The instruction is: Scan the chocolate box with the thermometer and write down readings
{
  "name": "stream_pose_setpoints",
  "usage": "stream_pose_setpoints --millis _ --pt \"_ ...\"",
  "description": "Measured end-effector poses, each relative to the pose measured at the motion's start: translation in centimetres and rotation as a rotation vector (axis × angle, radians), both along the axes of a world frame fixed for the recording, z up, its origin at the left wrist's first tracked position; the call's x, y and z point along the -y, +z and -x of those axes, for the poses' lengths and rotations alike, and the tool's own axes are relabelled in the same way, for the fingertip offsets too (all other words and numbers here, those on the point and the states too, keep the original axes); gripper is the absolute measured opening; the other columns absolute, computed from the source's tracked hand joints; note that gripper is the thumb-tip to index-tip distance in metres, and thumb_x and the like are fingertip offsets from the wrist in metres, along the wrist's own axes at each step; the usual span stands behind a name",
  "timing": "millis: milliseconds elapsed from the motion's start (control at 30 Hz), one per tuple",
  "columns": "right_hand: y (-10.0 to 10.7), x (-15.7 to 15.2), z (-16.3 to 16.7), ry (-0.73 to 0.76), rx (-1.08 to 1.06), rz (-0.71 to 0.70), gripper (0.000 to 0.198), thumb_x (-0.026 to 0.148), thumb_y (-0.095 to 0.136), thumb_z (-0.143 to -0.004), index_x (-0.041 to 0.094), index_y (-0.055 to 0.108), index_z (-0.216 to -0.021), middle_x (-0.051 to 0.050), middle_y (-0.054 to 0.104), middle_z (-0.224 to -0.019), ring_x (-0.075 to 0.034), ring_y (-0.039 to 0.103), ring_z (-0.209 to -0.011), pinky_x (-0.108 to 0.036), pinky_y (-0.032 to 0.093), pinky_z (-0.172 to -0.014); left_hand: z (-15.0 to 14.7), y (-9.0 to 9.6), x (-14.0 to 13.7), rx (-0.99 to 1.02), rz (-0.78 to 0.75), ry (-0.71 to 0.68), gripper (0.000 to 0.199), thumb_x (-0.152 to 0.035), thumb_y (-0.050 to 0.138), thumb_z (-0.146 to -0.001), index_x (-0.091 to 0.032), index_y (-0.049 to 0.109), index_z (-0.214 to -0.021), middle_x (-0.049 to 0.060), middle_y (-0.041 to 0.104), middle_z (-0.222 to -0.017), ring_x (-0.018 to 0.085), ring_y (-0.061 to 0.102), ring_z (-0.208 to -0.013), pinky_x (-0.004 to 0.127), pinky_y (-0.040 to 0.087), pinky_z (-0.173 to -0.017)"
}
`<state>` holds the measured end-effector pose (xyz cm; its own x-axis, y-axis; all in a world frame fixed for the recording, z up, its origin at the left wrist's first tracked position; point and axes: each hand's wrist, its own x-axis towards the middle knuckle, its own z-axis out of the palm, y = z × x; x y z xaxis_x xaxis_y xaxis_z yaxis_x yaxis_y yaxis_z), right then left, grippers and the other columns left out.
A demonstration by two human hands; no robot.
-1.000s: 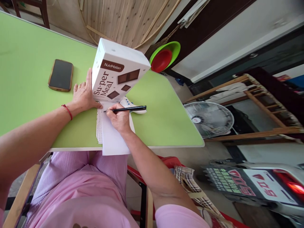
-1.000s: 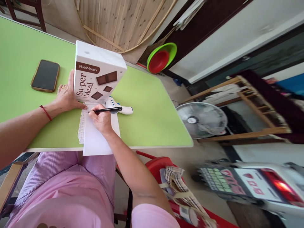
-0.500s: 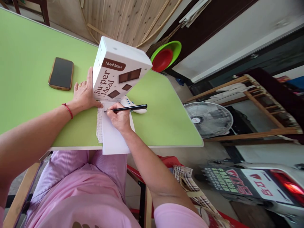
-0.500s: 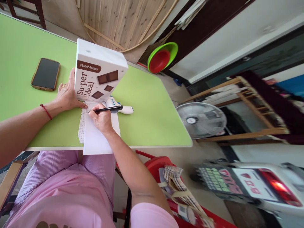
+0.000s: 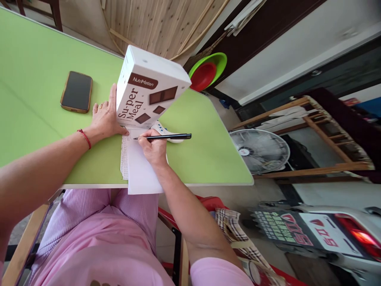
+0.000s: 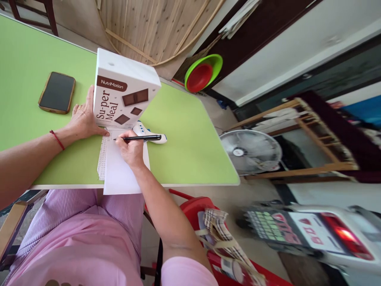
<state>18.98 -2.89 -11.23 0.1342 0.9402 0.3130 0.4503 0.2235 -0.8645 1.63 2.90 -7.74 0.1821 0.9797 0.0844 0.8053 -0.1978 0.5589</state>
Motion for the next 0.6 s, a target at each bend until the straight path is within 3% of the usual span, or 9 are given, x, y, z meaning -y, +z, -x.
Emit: stream_pose_setpoints --millis 600 --pt "0.13 -0.1 0.33 0.028 0.067 0.022 0.014 0.038 0.055 -0.066 0.023 0.053 -0.064 0.002 0.053 -0.059 -0.013 0.045 -0.058 -0.029 0.043 -0.058 0.13 -0.27 -0.25 0.005 -0.004 0.004 0.148 -0.038 0.095 -0.053 -0.018 -0.004 -0.162 0.023 0.046 -0.15 0.04 0.038 -0.144 0.055 0.015 -0.124"
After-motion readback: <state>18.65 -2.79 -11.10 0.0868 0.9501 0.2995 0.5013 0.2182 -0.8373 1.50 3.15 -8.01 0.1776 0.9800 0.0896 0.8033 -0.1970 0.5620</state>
